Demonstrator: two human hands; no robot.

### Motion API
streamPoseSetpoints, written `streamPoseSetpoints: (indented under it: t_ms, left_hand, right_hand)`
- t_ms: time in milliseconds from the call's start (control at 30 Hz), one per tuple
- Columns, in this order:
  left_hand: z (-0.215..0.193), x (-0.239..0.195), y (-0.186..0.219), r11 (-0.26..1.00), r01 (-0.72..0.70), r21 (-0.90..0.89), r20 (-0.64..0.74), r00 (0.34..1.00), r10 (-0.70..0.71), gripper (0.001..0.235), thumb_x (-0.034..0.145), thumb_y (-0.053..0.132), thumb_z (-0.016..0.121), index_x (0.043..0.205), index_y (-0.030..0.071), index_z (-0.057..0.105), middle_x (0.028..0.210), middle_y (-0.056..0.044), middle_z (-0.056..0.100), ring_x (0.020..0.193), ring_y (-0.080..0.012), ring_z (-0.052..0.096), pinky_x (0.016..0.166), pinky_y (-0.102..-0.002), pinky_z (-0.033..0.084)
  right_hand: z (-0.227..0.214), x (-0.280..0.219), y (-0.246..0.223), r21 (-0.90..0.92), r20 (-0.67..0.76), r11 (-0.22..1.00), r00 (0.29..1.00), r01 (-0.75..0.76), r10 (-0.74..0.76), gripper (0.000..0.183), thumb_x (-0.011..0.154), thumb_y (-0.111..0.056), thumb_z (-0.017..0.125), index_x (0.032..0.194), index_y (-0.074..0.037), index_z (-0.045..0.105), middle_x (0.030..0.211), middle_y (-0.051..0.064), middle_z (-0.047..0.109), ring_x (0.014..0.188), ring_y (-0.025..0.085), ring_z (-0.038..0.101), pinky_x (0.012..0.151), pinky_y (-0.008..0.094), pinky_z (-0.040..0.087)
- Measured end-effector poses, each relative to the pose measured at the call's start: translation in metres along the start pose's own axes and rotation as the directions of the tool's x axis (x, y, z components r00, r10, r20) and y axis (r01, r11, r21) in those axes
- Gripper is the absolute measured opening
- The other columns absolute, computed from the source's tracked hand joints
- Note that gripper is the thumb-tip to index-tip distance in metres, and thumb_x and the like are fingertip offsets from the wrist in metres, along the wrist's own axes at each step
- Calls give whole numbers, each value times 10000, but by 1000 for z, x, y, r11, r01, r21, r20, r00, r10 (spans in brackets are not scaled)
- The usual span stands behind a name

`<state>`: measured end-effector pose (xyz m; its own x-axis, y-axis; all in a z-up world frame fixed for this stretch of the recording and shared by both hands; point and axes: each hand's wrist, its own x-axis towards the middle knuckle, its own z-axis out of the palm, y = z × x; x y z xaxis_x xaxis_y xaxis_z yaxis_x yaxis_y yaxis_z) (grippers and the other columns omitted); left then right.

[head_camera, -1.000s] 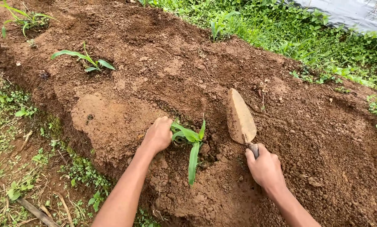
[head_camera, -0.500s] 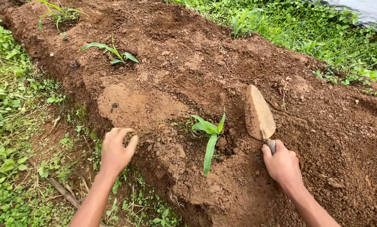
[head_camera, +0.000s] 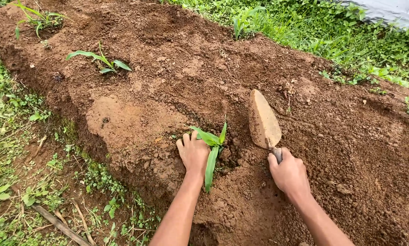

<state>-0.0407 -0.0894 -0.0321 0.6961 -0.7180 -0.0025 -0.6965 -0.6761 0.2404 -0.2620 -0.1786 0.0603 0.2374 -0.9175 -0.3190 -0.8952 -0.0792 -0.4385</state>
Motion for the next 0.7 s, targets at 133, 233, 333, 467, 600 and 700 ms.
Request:
streamPoseSetpoints:
  t_ms: [133, 233, 333, 467, 600, 700]
  left_hand:
    - [90, 33, -31, 986, 80, -144, -75, 993, -91, 189, 832, 255, 631, 900, 114, 738, 1119, -2, 558, 1099, -228, 408, 1081, -457, 270]
    - [61, 20, -26, 981, 46, -188, -88, 994, -64, 113, 851, 232, 644, 845, 144, 716, 1014, 8, 567, 1017, -205, 410, 998, -421, 320]
    - [21, 5, -10, 949, 32, -315, -32, 999, -44, 47, 828, 201, 707, 824, 155, 718, 1063, 2, 597, 1175, -234, 437, 1067, -474, 298]
    - [19, -2, -19, 891, 153, -427, 19, 987, -160, 74, 882, 197, 662, 857, 154, 717, 1156, -12, 582, 1239, -262, 469, 1129, -470, 303]
    - [-19, -27, 7, 990, -60, -129, -76, 996, 50, 161, 930, 191, 602, 938, 78, 716, 1056, -91, 603, 1269, -316, 443, 1100, -517, 298]
    - [-19, -28, 25, 998, -26, -51, -142, 990, 18, 184, 905, 280, 653, 867, 117, 731, 995, -63, 596, 1209, -299, 469, 1102, -568, 270]
  right_hand:
    - [0, 1, 1, 11, 3, 1000, 1000, 13, -13, 410, 903, -464, 554, 1057, -109, 692, 960, 299, 739, 1044, 451, 699, 891, 527, 544]
    - [0, 3, 3, 24, 2, 1000, 1000, 13, -13, 398, 907, -454, 556, 1050, -106, 687, 956, 300, 737, 1038, 451, 700, 879, 532, 543]
    - [1, 3, 5, 37, 4, 999, 1000, 6, -6, 388, 907, -442, 557, 1050, -105, 688, 957, 292, 741, 1030, 444, 706, 870, 528, 546]
    - [-2, 2, 4, 45, 8, 999, 1000, 11, -12, 391, 910, -448, 554, 1037, -104, 689, 947, 287, 739, 1018, 440, 711, 861, 527, 549]
    - [-1, 2, 5, 73, 9, 997, 1000, 23, -24, 369, 921, -412, 566, 1034, -85, 693, 928, 291, 736, 974, 435, 722, 813, 529, 546]
    - [2, 5, 9, 78, 5, 997, 1000, 25, -26, 363, 918, -416, 570, 1020, -90, 692, 907, 284, 736, 949, 431, 726, 786, 527, 544]
